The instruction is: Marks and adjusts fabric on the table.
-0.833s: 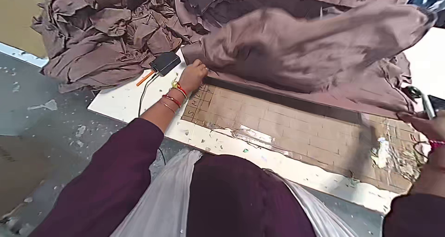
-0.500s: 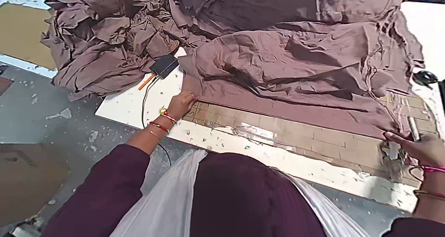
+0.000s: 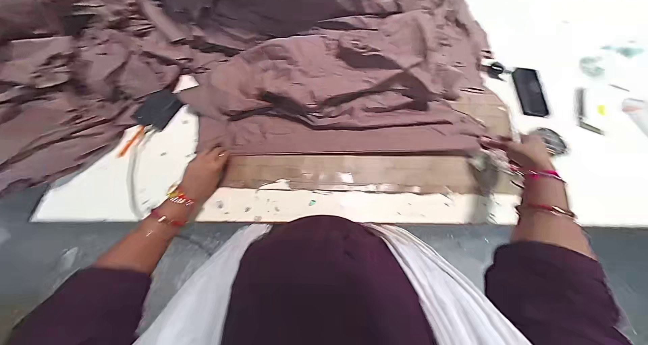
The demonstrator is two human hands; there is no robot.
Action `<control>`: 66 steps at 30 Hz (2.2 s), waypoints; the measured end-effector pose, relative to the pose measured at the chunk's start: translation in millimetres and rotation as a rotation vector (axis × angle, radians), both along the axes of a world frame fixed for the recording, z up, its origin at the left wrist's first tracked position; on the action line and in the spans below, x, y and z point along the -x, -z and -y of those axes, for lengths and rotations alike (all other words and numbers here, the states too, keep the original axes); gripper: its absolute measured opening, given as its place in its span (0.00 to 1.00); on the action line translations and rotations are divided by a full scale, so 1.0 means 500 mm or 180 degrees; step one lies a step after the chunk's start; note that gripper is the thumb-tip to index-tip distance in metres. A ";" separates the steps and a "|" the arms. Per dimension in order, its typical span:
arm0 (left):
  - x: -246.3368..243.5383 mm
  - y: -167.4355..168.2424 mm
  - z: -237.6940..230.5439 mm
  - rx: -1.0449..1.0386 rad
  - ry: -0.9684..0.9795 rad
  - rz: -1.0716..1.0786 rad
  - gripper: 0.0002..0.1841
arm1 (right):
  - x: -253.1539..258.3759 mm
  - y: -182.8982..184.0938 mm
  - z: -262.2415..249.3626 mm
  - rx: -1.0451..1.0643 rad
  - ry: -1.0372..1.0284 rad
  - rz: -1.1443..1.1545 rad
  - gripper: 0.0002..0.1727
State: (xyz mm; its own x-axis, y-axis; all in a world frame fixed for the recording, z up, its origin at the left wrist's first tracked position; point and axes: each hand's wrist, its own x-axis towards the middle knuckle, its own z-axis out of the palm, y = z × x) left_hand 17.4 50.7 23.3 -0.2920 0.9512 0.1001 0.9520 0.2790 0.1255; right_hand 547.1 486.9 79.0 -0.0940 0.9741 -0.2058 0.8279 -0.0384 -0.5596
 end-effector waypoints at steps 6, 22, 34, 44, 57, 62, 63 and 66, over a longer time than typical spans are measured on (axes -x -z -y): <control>-0.067 0.008 -0.044 0.0132 -0.0664 -0.0341 0.15 | -0.040 0.057 -0.040 0.0341 -0.0096 0.0187 0.25; -0.135 0.001 -0.070 0.1123 -0.1538 -0.0560 0.18 | -0.077 0.076 0.009 0.0579 -0.0389 0.0215 0.15; -0.242 -0.136 -0.292 0.0433 -0.0271 0.0230 0.19 | -0.092 0.086 0.060 -0.0070 -0.0627 -0.0181 0.30; -0.598 -0.065 -0.600 0.0898 0.2894 0.0398 0.18 | -0.118 0.132 0.111 -0.0859 -0.1017 0.0029 0.25; -0.531 -0.006 -0.656 0.0578 0.2547 0.1451 0.18 | -0.113 0.126 0.100 -0.0868 -0.0835 -0.0306 0.18; -0.539 -0.012 -0.642 0.0645 0.2718 0.1093 0.17 | -0.078 0.095 0.082 -0.0268 -0.0253 0.0078 0.21; -0.542 -0.025 -0.644 0.0879 0.2682 0.1005 0.17 | -0.069 0.085 0.076 -0.0093 -0.0191 0.0193 0.22; -0.553 -0.054 -0.645 0.1358 0.2720 0.0651 0.24 | -0.050 0.065 0.058 0.0349 -0.0093 0.0435 0.24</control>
State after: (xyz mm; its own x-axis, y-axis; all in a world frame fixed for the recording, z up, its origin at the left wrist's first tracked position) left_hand 294.0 373.4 50.3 0.5394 0.7950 -0.2776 0.8257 -0.4348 0.3595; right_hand 572.3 458.1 46.4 -0.0858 0.9423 -0.3236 0.8976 -0.0678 -0.4355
